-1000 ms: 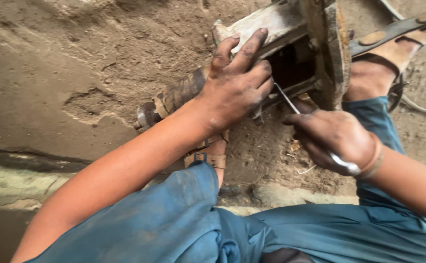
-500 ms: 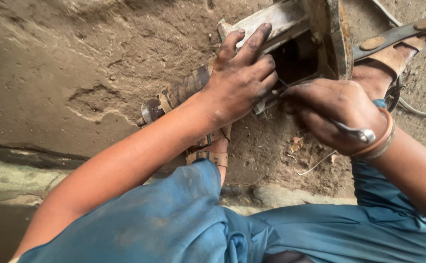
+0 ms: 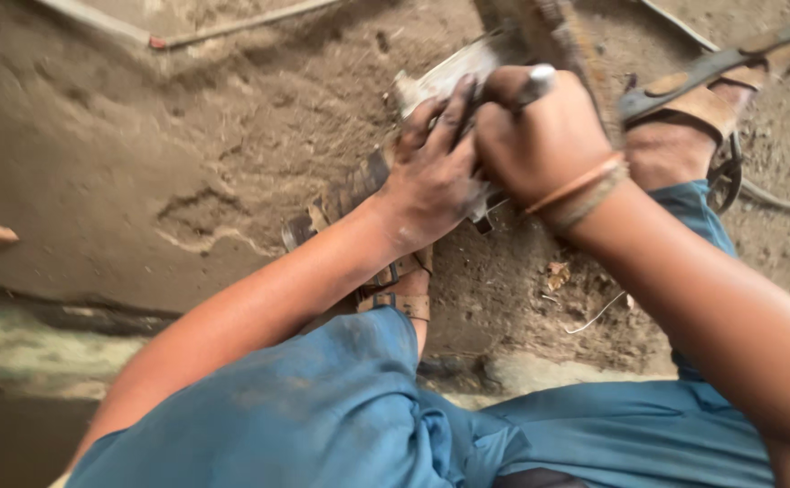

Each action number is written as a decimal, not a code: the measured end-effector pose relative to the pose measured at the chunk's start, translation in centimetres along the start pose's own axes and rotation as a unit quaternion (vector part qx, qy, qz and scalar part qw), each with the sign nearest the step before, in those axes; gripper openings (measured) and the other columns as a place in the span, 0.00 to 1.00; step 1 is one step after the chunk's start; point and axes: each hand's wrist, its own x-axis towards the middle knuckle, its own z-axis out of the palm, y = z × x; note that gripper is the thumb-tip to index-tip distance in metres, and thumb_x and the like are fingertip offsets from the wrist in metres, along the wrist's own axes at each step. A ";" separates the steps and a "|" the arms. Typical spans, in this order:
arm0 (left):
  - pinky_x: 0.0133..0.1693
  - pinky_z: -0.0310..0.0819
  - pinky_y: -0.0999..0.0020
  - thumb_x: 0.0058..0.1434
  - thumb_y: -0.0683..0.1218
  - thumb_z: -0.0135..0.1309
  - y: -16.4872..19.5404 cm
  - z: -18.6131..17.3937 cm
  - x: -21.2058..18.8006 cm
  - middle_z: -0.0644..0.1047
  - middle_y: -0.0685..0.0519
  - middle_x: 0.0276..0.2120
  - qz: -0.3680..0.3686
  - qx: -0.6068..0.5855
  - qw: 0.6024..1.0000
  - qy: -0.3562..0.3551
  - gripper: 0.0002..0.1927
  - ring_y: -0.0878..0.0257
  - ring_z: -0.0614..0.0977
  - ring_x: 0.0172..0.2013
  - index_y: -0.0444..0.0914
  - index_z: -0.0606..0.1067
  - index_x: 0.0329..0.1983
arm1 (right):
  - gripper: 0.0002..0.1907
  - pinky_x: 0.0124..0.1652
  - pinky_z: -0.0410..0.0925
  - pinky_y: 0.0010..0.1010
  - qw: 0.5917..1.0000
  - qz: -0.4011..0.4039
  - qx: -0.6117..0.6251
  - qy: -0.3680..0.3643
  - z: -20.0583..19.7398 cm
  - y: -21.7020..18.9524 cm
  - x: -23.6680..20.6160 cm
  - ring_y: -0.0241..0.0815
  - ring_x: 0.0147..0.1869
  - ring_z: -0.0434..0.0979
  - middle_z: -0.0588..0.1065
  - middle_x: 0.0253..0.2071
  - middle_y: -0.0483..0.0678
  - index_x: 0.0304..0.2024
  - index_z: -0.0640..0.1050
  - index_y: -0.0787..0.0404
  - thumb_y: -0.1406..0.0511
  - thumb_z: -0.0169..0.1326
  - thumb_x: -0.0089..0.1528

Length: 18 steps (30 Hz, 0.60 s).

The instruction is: The person sits on the ground working on a rusty water pump housing, using a spanner to loosen and turn bolts inside the housing. They hold the pump steady with one hand while turning the wrench with the other, repositioning the pump and the spanner repeatedly on different bolts.

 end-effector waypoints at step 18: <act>0.67 0.52 0.39 0.56 0.46 0.52 -1.3 -4.9 2.1 0.66 0.38 0.68 0.075 0.007 0.978 -0.196 0.32 0.31 0.61 0.69 0.35 0.73 0.66 | 0.10 0.26 0.72 0.40 0.999 -0.024 0.018 -0.013 -3.6 0.3 -3.1 0.55 0.23 0.78 0.76 0.21 0.57 0.35 0.79 0.68 0.65 0.56 0.61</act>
